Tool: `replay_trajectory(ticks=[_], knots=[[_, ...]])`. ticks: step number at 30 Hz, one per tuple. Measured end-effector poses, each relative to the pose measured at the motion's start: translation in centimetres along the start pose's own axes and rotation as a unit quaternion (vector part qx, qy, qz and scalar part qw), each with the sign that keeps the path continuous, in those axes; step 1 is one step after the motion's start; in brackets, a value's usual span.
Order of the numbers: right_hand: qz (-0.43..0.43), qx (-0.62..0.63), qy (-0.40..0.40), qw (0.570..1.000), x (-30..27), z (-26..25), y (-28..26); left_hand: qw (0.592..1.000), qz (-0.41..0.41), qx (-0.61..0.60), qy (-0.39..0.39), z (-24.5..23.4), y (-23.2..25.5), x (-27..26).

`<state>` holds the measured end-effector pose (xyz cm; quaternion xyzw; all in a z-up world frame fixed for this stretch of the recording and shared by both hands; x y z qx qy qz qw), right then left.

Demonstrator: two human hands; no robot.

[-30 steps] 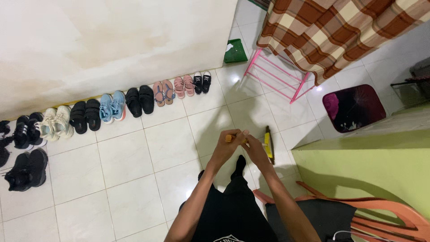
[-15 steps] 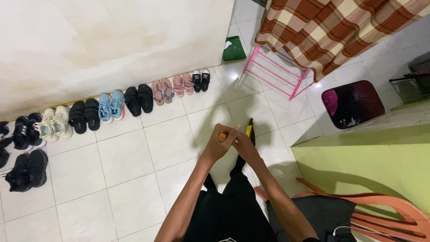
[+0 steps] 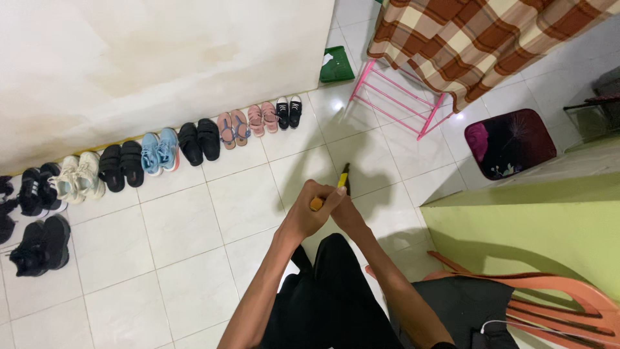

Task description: The person attaches the handle back onto a broom head by threading and twisting it into place by hand.

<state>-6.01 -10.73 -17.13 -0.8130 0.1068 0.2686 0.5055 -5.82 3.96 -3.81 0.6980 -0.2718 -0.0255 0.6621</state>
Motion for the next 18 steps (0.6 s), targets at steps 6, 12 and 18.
replay_trajectory(ticks=[6,12,18], knots=[[-0.03,-0.119,0.036,0.992,-0.4,0.0,-1.4,0.999,0.009,-0.033,-0.023,-1.8,1.7,0.8],[-0.071,-0.177,0.131,0.973,-1.8,-1.6,-0.8,0.985,0.014,-0.171,0.011,-2.1,1.1,0.3],[-0.015,-0.184,0.171,0.968,-3.2,-5.2,4.7,0.974,-0.009,-0.227,-0.01,2.4,-1.9,1.9]])
Point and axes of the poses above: each hand's wrist, its own x-axis towards the middle knuckle, its own z-axis out of the palm, y = z × x, the point moved 2 cm from there along x, towards the middle knuckle, and after that the axes turned 15 degrees about z, right-handed, at the moved point
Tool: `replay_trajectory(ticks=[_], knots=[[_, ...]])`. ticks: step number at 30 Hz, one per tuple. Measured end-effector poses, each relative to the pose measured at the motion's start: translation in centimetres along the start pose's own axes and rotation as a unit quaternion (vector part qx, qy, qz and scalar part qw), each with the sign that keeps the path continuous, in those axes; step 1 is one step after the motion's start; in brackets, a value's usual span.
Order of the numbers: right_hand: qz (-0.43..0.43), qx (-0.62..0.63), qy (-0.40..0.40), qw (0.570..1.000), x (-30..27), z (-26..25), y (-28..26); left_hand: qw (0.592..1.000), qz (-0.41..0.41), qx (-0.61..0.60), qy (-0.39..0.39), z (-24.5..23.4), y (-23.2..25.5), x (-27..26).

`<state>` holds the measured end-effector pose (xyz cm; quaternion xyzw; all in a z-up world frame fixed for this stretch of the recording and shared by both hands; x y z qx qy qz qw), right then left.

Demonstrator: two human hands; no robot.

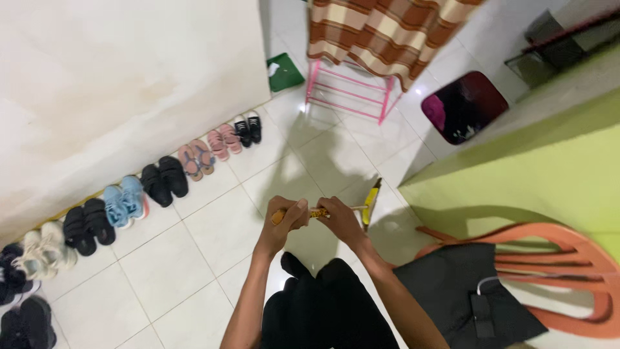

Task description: The person attaches the handle back onto a broom head by threading and twisting it into place by hand.

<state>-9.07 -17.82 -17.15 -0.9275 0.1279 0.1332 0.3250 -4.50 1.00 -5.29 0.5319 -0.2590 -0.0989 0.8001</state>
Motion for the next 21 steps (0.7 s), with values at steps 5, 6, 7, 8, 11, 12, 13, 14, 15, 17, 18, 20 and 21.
replay_trajectory(ticks=[5,6,7,8,11,12,13,14,15,17,18,20,21], knots=[[0.124,-0.018,-0.031,0.992,-0.6,-1.1,6.0,0.998,-0.042,-0.026,-0.031,3.3,-4.0,0.7],[0.136,-0.029,-0.023,0.99,-0.7,-1.3,7.1,0.995,-0.094,-0.002,-0.027,3.8,-4.8,0.7],[0.137,-0.028,-0.024,0.99,-0.6,-1.3,8.0,0.995,-0.096,-0.001,-0.027,4.2,-5.5,0.9],[0.154,-0.032,-0.034,0.987,-0.4,-1.2,8.9,0.996,-0.081,-0.011,-0.038,4.7,-6.1,1.1],[0.186,-0.013,-0.046,0.981,0.1,-0.6,11.9,0.995,-0.081,-0.016,-0.05,6.2,-8.6,1.7],[0.2,0.012,-0.046,0.979,0.2,-0.4,13.0,0.994,-0.093,-0.01,-0.052,6.8,-9.4,1.9],[0.202,0.012,-0.046,0.978,0.3,-0.2,13.9,0.994,-0.095,-0.011,-0.053,7.4,-10.1,2.1],[0.197,0.01,-0.036,0.98,0.5,0.0,14.8,0.993,-0.104,0.0,-0.048,8.0,-10.7,2.3],[0.193,0.008,-0.028,0.981,0.6,0.2,15.6,0.992,-0.114,0.011,-0.043,8.4,-11.1,2.5],[0.147,0.086,-0.01,0.985,1.3,0.6,17.0,0.991,-0.134,-0.007,-0.027,9.3,-11.5,3.2],[0.098,0.162,0.012,0.982,1.6,0.5,17.6,0.988,-0.15,-0.025,-0.009,9.8,-11.5,3.7],[0.125,0.198,-0.026,0.972,2.6,0.7,19.3,0.992,-0.125,-0.012,-0.034,10.7,-11.1,4.7],[0.149,0.23,-0.063,0.96,3.2,0.7,20.5,0.994,-0.095,0.001,-0.058,11.4,-10.8,5.4]])
Point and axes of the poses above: each hand's wrist, its own x-axis towards the middle knuckle, its own z-axis out of the palm, y = z × x, the point moved 2 cm from there along x, towards the middle knuckle, and after that the axes turned 15 degrees about z, right-handed, at the moved point
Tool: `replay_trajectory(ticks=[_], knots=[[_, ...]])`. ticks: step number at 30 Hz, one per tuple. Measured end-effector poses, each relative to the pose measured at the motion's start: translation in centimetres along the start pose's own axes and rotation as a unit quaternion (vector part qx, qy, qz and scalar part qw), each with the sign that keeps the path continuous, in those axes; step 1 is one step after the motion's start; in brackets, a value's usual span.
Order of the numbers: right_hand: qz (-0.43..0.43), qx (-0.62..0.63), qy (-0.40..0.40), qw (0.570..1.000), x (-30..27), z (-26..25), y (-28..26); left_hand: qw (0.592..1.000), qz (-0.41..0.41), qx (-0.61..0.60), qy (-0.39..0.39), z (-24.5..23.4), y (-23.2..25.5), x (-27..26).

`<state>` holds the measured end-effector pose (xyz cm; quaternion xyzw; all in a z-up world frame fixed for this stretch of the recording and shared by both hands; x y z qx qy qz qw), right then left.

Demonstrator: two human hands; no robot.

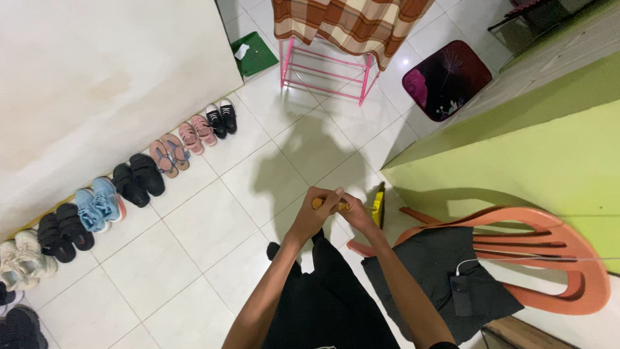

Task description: The person attaches the handle back onto a broom head by threading and twisting it into place by hand.

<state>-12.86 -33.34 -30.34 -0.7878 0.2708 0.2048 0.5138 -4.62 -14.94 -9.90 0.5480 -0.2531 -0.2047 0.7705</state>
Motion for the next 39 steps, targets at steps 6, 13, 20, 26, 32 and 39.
replay_trajectory(ticks=[6,13,20,26,32,39], knots=[[-0.078,0.009,-0.018,0.997,3.6,-2.2,3.7,0.998,0.003,0.062,-0.026,3.1,1.5,3.5],[-0.067,0.028,-0.058,0.996,4.3,-2.9,-0.9,0.997,0.05,0.057,0.017,3.7,2.2,5.4],[-0.14,0.116,-0.111,0.977,8.3,-1.5,-1.1,0.981,-0.022,0.19,0.019,5.3,8.1,8.0],[-0.133,0.219,-0.181,0.949,9.1,-2.0,0.8,0.949,0.09,0.302,-0.004,7.9,10.3,8.4],[-0.071,0.064,-0.145,0.985,9.1,-3.1,-2.3,0.955,0.045,0.294,0.013,7.4,10.2,8.3],[-0.005,0.071,-0.143,0.987,1.6,-6.4,-9.3,0.98,0.073,0.182,0.024,7.5,11.5,7.6]])
Point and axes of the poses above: each hand's wrist, its own x-axis towards the middle knuckle, its own z-axis out of the palm, y = z × x, the point moved 2 cm from there along x, towards the middle knuckle, and after that the axes turned 15 degrees about z, right-handed, at the moved point
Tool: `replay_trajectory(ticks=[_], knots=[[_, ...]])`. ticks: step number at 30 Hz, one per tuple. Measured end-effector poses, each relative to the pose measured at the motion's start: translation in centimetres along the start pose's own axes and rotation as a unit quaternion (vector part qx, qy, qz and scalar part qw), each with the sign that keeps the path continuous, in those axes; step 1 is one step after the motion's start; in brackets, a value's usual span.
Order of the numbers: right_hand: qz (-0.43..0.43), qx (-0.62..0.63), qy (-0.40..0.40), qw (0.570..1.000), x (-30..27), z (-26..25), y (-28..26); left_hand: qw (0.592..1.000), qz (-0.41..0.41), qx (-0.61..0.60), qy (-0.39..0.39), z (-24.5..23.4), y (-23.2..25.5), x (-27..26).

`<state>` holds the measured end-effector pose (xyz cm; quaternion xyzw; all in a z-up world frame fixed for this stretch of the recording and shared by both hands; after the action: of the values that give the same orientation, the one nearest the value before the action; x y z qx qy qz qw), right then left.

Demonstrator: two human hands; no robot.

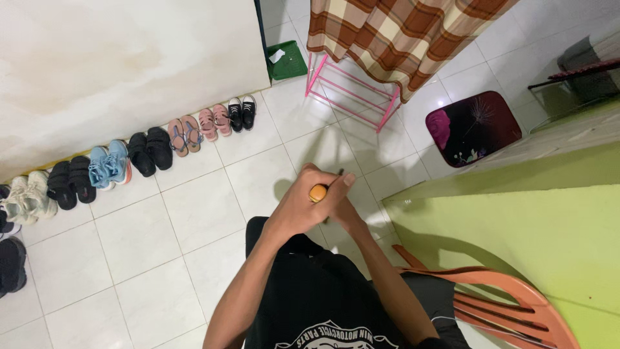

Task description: The person attaches the handle back onto a broom head by threading and twisting it into place by hand.

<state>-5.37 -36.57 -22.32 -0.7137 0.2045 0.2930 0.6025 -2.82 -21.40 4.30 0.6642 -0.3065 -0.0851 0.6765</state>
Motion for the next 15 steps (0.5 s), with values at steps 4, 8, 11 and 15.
replay_trajectory(ticks=[4,8,11,15], knots=[[-0.054,-0.134,0.012,0.989,-1.8,-0.9,-0.5,1.0,0.007,-0.005,-0.012,0.3,-1.1,-0.1],[-0.043,-0.104,0.052,0.992,-2.0,-3.0,2.9,0.997,0.002,-0.077,-0.024,1.1,-3.9,-0.2],[-0.03,-0.112,0.061,0.991,-1.7,-3.4,6.1,0.995,-0.021,-0.092,-0.039,2.0,-6.4,-1.1],[-0.046,-0.144,0.077,0.986,1.2,-3.2,10.3,0.995,-0.054,-0.079,-0.037,2.5,-8.6,-1.9]])
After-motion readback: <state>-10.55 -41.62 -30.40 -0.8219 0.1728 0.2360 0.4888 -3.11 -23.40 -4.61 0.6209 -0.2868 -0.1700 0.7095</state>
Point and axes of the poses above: each hand's wrist, its own x-axis towards the middle knuckle, its own z-axis out of the palm, y = z × x, the point moved 2 cm from there along x, towards the middle knuckle, and after that the axes turned 15 degrees about z, right-handed, at the moved point
